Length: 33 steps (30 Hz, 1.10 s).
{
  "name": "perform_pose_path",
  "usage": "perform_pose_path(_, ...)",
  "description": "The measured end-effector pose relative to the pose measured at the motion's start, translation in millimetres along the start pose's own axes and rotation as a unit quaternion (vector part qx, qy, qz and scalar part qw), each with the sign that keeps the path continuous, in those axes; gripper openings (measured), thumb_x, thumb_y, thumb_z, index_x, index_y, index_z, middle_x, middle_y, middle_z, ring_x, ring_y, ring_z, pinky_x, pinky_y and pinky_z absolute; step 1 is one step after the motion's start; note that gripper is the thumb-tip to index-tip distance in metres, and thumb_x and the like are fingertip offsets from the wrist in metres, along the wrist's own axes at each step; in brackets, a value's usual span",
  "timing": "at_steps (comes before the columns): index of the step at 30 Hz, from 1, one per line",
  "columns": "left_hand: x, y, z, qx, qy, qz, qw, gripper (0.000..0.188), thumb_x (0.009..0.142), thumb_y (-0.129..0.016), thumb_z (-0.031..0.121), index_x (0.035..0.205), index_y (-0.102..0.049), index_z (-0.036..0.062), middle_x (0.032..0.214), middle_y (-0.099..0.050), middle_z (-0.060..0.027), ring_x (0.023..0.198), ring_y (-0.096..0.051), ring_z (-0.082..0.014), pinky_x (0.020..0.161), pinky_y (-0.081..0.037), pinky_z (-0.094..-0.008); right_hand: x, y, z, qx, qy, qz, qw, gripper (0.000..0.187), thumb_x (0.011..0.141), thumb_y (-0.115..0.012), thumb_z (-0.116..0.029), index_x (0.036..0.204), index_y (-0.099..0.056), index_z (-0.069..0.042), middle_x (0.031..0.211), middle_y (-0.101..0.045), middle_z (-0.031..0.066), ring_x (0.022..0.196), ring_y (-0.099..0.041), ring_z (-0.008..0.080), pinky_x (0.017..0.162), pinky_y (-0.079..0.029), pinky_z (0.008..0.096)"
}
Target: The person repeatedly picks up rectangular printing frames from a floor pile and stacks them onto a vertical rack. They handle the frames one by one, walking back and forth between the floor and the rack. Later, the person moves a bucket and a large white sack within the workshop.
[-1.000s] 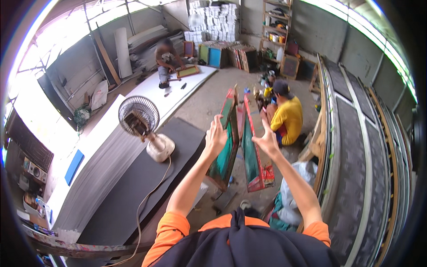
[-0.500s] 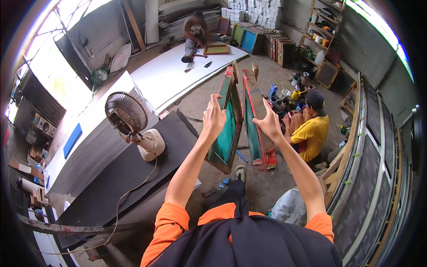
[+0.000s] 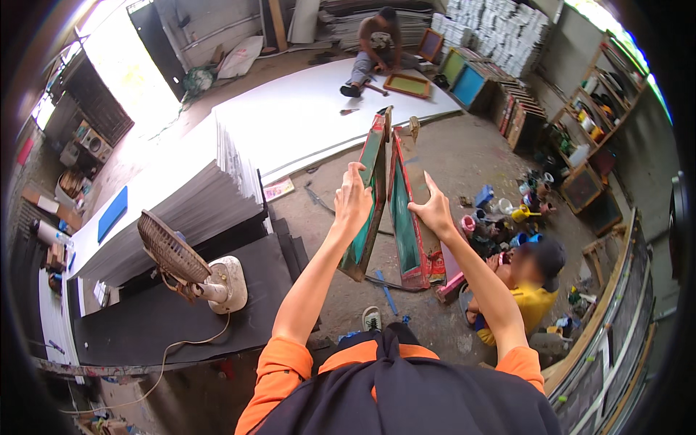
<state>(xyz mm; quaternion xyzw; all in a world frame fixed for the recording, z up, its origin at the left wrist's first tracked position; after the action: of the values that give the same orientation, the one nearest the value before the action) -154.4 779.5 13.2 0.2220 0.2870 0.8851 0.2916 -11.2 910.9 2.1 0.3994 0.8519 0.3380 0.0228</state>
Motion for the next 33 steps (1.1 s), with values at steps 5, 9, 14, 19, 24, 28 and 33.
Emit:
perform_pose_path(5, 70.7, 4.4, 3.0, 0.011, 0.011, 0.024, 1.000, 0.038, 0.074, -0.058, 0.004, 0.102, -0.034, 0.0102, 0.101, -0.052, -0.0210, 0.084, -0.053, -0.0424, 0.069, -0.040, -0.0490, 78.1, -8.4, -8.5, 0.032, 0.006, -0.026, 0.999, 0.076, 0.059, -0.067, -0.011, 0.124, -0.033, 0.007, 0.119, -0.045, 0.0241, 0.112, -0.045, 0.0275, 0.093, -0.034, 0.0289)
perform_pose_path(9, 127.6, -1.1, 7.6, 0.023, 0.021, 0.034, 0.999, 0.036, 0.074, -0.058, 0.004, 0.101, -0.035, 0.0098, 0.102, -0.051, -0.0206, 0.086, -0.053, -0.0413, 0.070, -0.040, -0.0476, 147.0, -7.7, -5.7, 0.026, 0.023, -0.010, 0.999, 0.076, 0.059, -0.067, -0.011, 0.124, -0.032, 0.009, 0.120, -0.044, 0.0247, 0.113, -0.044, 0.0276, 0.094, -0.033, 0.0284)
perform_pose_path(14, 217.0, -25.5, 0.6, 0.058, -0.024, 0.065, 0.996, 0.033, 0.072, -0.055, 0.001, 0.098, -0.035, 0.0082, 0.096, -0.048, -0.0187, 0.082, -0.053, -0.0401, 0.067, -0.043, -0.0471, 238.8, -18.2, 25.2, 0.035, 0.036, -0.001, 0.999, 0.080, 0.060, -0.069, -0.013, 0.125, -0.029, 0.009, 0.116, -0.045, 0.0291, 0.108, -0.047, 0.0312, 0.091, -0.037, 0.0302)
perform_pose_path(19, 325.9, -73.7, -19.0, 0.054, -0.046, 0.057, 0.996, 0.034, 0.070, -0.059, 0.002, 0.095, -0.035, 0.0062, 0.092, -0.049, -0.0194, 0.084, -0.051, -0.0403, 0.067, -0.040, -0.0463, 338.7, -33.9, 74.6, 0.038, 0.022, 0.004, 0.999, 0.081, 0.058, -0.069, -0.013, 0.125, -0.030, 0.008, 0.116, -0.046, 0.0264, 0.108, -0.048, 0.0302, 0.090, -0.038, 0.0298)
perform_pose_path(24, 432.1, -122.6, -10.4, 0.043, -0.069, 0.036, 0.996, 0.035, 0.069, -0.061, 0.002, 0.094, -0.036, 0.0059, 0.089, -0.050, -0.0197, 0.085, -0.050, -0.0405, 0.067, -0.039, -0.0460, 440.0, -16.7, 112.2, 0.044, -0.004, 0.021, 0.999, 0.078, 0.058, -0.069, -0.013, 0.124, -0.033, 0.008, 0.115, -0.048, 0.0244, 0.106, -0.050, 0.0295, 0.089, -0.039, 0.0304)
perform_pose_path(28, 510.3, -160.0, 10.1, 0.033, -0.095, 0.006, 0.995, 0.035, 0.070, -0.061, 0.002, 0.094, -0.036, 0.0066, 0.091, -0.051, -0.0192, 0.084, -0.051, -0.0403, 0.067, -0.040, -0.0453, 505.3, 7.5, 138.7, 0.059, -0.058, 0.035, 0.996, 0.077, 0.058, -0.068, -0.013, 0.124, -0.033, 0.006, 0.114, -0.049, 0.0244, 0.106, -0.049, 0.0298, 0.089, -0.038, 0.0310)
perform_pose_path(33, 612.1, -220.3, 44.9, 0.018, -0.121, -0.056, 0.991, 0.035, 0.070, -0.058, 0.001, 0.097, -0.037, 0.0084, 0.098, -0.050, -0.0189, 0.080, -0.053, -0.0425, 0.065, -0.041, -0.0486, 585.9, 50.6, 185.1, 0.057, -0.105, 0.120, 0.986, 0.077, 0.058, -0.068, -0.012, 0.124, -0.034, 0.005, 0.114, -0.050, 0.0232, 0.105, -0.050, 0.0298, 0.089, -0.039, 0.0305)
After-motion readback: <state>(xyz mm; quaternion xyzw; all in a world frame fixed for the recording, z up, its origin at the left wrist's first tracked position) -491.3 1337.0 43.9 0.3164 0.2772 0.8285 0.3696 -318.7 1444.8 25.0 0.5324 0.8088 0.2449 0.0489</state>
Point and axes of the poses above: each hand's wrist, its own x-axis towards the middle knuckle, its own y-axis out of the back of the hand, z = x × y, the point moved 8 cm from there along x, towards the middle knuckle
